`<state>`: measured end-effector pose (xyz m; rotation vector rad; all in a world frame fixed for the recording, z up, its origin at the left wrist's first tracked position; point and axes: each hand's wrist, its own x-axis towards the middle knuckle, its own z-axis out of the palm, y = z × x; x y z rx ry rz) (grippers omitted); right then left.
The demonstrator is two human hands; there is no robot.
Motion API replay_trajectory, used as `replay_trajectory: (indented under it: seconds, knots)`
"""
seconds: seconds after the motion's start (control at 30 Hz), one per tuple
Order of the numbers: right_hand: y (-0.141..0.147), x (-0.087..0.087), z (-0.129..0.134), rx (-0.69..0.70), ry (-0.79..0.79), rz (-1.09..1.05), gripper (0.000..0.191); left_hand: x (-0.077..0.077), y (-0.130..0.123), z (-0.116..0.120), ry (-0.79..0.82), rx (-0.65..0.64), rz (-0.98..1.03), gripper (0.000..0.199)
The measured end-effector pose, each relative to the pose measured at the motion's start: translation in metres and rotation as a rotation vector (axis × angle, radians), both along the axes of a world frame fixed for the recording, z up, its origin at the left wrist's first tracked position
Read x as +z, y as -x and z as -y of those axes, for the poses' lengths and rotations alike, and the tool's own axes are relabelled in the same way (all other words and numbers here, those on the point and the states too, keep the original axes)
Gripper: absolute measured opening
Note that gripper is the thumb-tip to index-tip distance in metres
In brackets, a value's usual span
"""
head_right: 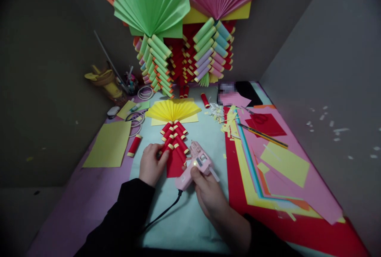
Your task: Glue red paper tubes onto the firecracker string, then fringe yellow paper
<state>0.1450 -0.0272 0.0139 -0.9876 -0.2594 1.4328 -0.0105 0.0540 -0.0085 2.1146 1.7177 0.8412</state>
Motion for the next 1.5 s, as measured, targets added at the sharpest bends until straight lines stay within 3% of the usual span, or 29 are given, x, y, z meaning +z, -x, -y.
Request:
replay_trajectory:
  seconds: [0.57,0.87,1.1,1.5]
  knots:
    - [0.0011,-0.0016,0.0009,-0.017,0.027,0.031,0.058,0.0016,-0.0001,0.0015,0.015,-0.001,-0.006,0.012]
    - [0.0026,0.0019,-0.0002,-0.036,0.07,-0.011,0.072,0.0013,0.0006,0.0016,0.024,0.0,-0.003,0.013]
    - [0.0023,-0.0027,0.0012,-0.023,0.035,0.007,0.061,0.0016,0.0005,0.0016,0.02,-0.004,-0.015,0.013]
    - [0.0018,-0.0012,0.0003,0.003,0.01,0.012,0.063,0.0035,-0.0006,0.0025,-0.001,-0.002,0.017,0.011]
